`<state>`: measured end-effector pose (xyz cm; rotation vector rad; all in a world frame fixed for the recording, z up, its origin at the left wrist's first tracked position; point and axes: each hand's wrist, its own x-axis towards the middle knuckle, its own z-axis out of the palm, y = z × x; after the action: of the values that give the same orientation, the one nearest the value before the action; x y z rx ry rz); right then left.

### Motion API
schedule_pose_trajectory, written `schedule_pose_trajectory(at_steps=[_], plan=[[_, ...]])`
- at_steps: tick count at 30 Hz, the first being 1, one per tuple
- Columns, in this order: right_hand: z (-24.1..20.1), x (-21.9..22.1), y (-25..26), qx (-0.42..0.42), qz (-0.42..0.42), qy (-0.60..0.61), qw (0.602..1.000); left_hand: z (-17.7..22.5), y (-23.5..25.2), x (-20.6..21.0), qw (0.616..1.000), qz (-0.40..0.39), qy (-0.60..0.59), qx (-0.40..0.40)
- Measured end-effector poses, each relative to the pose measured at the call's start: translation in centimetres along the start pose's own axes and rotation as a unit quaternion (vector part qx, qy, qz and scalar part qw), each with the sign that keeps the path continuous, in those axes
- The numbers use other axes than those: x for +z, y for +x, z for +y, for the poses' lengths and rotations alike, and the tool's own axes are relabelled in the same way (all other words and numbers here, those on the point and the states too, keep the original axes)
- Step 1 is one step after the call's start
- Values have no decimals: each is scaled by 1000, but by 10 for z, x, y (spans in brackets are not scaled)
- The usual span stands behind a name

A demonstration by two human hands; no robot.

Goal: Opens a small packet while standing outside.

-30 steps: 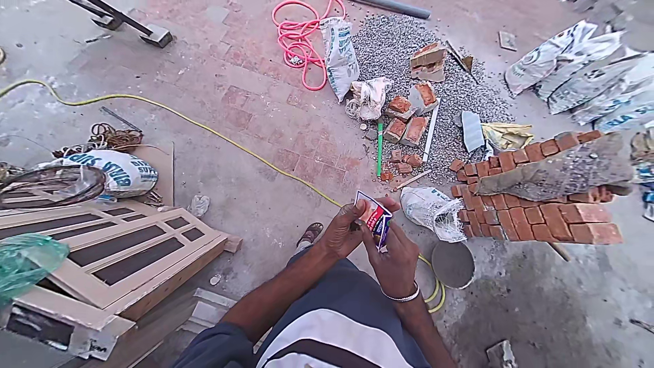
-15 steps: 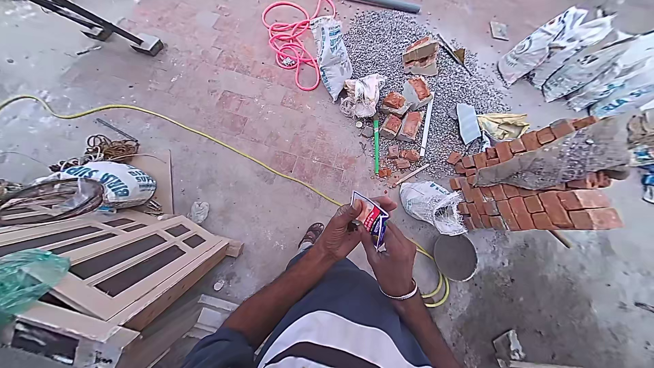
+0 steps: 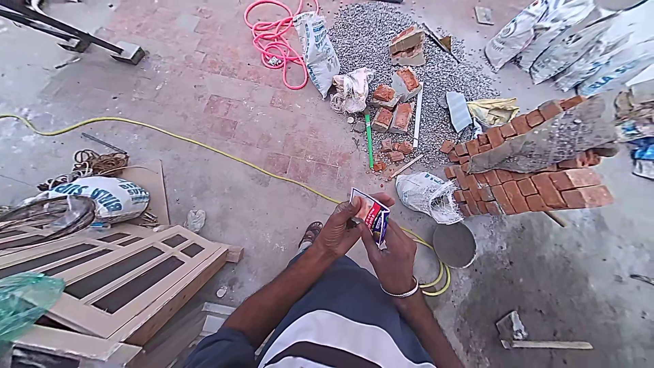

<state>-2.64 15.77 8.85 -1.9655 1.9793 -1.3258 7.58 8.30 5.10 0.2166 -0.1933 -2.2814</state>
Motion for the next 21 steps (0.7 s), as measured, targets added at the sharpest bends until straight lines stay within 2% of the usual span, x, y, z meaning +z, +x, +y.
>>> schedule_pose_trajectory(at_steps=[21], plan=[[4,-8,-2,15,-1,12,1000,-6,5,0,1000,-13,-7,-11]])
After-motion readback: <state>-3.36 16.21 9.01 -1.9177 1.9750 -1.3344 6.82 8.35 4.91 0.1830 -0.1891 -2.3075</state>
